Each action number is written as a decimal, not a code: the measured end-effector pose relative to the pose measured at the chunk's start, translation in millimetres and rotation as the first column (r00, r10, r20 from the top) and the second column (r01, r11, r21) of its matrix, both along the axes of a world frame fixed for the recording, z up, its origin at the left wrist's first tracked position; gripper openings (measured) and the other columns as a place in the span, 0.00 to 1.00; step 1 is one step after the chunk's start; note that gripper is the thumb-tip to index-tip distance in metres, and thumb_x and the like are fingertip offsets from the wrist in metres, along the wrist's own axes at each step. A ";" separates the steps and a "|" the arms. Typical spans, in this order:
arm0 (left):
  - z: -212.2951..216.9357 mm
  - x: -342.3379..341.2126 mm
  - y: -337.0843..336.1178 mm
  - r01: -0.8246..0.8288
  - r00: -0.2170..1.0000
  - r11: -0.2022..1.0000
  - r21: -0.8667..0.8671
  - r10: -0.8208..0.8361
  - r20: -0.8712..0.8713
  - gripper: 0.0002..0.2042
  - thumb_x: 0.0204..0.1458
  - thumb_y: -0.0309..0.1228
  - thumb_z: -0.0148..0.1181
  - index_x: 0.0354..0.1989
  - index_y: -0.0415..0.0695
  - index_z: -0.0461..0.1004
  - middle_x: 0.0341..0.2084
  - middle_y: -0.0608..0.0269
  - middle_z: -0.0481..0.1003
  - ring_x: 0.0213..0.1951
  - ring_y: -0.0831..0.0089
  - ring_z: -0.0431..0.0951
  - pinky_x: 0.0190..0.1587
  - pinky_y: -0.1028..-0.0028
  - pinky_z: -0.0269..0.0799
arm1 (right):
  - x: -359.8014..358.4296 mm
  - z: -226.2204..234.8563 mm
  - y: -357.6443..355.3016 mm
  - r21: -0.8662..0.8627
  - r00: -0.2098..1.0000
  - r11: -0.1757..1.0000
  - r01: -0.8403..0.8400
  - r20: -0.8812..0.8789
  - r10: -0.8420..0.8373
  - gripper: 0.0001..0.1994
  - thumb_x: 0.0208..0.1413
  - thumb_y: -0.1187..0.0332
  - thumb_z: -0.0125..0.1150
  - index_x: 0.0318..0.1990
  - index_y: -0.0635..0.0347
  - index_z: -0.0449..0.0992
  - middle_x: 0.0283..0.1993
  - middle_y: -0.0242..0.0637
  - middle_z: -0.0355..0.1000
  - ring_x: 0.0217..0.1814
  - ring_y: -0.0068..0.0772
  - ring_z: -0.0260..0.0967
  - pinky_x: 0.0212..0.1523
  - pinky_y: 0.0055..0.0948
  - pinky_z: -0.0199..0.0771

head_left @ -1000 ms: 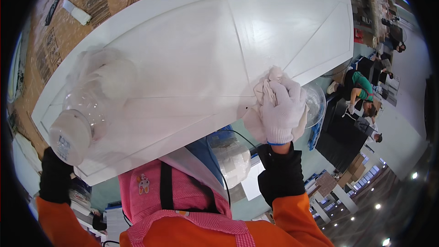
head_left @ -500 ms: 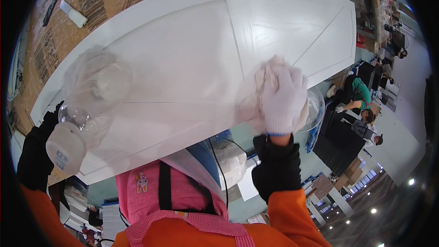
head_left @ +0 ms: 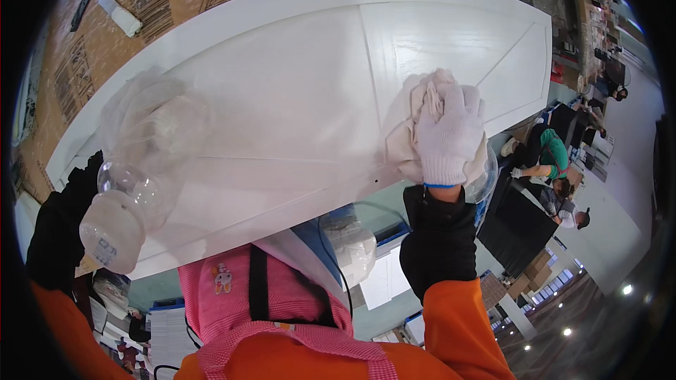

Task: The recorder uses a cloth and a cleaning solution to wipe down a white wooden furniture component, possibly a door or panel.

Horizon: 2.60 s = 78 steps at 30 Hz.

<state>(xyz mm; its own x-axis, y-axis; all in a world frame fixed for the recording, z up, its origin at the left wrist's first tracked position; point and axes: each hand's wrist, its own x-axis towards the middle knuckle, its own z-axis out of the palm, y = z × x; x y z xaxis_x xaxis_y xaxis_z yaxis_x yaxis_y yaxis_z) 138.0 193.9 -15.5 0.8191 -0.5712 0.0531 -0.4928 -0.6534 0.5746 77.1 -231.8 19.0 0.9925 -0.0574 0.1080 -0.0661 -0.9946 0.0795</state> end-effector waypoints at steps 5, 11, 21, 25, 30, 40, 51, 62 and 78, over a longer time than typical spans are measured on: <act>-7.0 -3.3 1.5 -0.022 1.000 0.999 -0.036 0.021 -0.021 0.26 0.41 0.37 0.79 0.50 0.48 0.78 0.46 0.54 0.79 0.52 0.51 0.79 0.54 0.57 0.75 | -51.7 4.6 -1.1 -0.002 0.988 0.996 -0.084 -0.128 0.084 0.11 0.62 0.64 0.63 0.49 0.55 0.80 0.41 0.42 0.71 0.45 0.52 0.69 0.46 0.47 0.71; -1.0 -0.1 -9.0 -0.030 0.999 0.997 -0.076 0.029 -0.018 0.25 0.41 0.37 0.78 0.50 0.48 0.78 0.46 0.54 0.79 0.51 0.51 0.79 0.53 0.57 0.75 | 13.0 0.4 -5.3 0.017 1.000 1.000 -0.011 0.012 0.011 0.05 0.60 0.66 0.65 0.38 0.55 0.78 0.42 0.40 0.72 0.45 0.52 0.68 0.46 0.47 0.71; -14.5 -4.3 -14.8 -0.059 0.998 0.989 -0.135 0.056 -0.028 0.24 0.41 0.36 0.78 0.49 0.48 0.78 0.45 0.54 0.80 0.49 0.52 0.80 0.51 0.58 0.76 | -11.5 -0.9 -2.2 0.021 0.994 0.996 -0.084 -0.067 0.086 0.07 0.60 0.66 0.65 0.41 0.56 0.80 0.41 0.40 0.73 0.46 0.51 0.69 0.48 0.49 0.70; 4.9 3.0 -7.3 -0.054 0.998 0.990 -0.127 0.052 -0.020 0.24 0.41 0.36 0.78 0.49 0.48 0.78 0.45 0.55 0.80 0.48 0.52 0.81 0.51 0.59 0.77 | 26.8 -2.3 1.3 0.112 0.993 0.988 -0.106 0.054 0.101 0.06 0.58 0.67 0.67 0.41 0.56 0.80 0.42 0.41 0.72 0.44 0.51 0.68 0.47 0.49 0.70; -5.3 1.3 -2.6 -0.066 0.998 0.988 -0.138 0.064 -0.021 0.24 0.41 0.35 0.78 0.48 0.48 0.79 0.45 0.55 0.80 0.47 0.52 0.81 0.50 0.59 0.77 | -36.6 6.9 1.4 0.087 0.983 0.987 -0.137 -0.109 0.146 0.07 0.59 0.69 0.66 0.43 0.55 0.81 0.39 0.42 0.73 0.43 0.52 0.70 0.44 0.48 0.71; -5.2 5.1 -4.8 -0.096 0.995 0.986 -0.134 0.091 -0.044 0.23 0.41 0.35 0.77 0.48 0.48 0.79 0.44 0.55 0.80 0.46 0.53 0.82 0.48 0.60 0.78 | 8.1 -4.7 -10.9 0.011 0.996 0.998 -0.058 -0.062 0.059 0.09 0.60 0.65 0.65 0.46 0.53 0.81 0.41 0.42 0.73 0.45 0.52 0.70 0.43 0.49 0.70; -6.1 -0.5 -14.1 -0.082 0.996 0.973 -0.214 0.076 -0.035 0.23 0.41 0.35 0.77 0.48 0.47 0.78 0.44 0.55 0.80 0.45 0.53 0.82 0.47 0.61 0.78 | 20.0 12.7 -10.5 -0.055 0.995 0.997 -0.050 -0.091 0.045 0.14 0.64 0.64 0.60 0.55 0.55 0.77 0.43 0.44 0.71 0.47 0.54 0.71 0.47 0.48 0.73; 9.2 12.0 -3.8 0.057 0.997 0.923 -0.380 -0.072 -0.025 0.23 0.42 0.35 0.76 0.49 0.46 0.78 0.44 0.54 0.80 0.45 0.51 0.82 0.47 0.60 0.78 | 26.0 1.1 16.7 -0.001 0.993 1.000 0.015 -0.115 -0.015 0.13 0.65 0.63 0.59 0.53 0.57 0.78 0.44 0.49 0.72 0.49 0.58 0.71 0.49 0.49 0.74; 33.6 17.6 4.0 0.126 0.978 0.916 -0.381 -0.178 -0.106 0.25 0.44 0.34 0.73 0.53 0.41 0.76 0.47 0.50 0.78 0.45 0.48 0.80 0.50 0.60 0.76 | 53.8 -4.5 -9.6 -0.117 0.999 0.992 -0.043 -0.002 0.043 0.11 0.65 0.60 0.59 0.48 0.56 0.76 0.43 0.46 0.70 0.48 0.54 0.71 0.46 0.51 0.72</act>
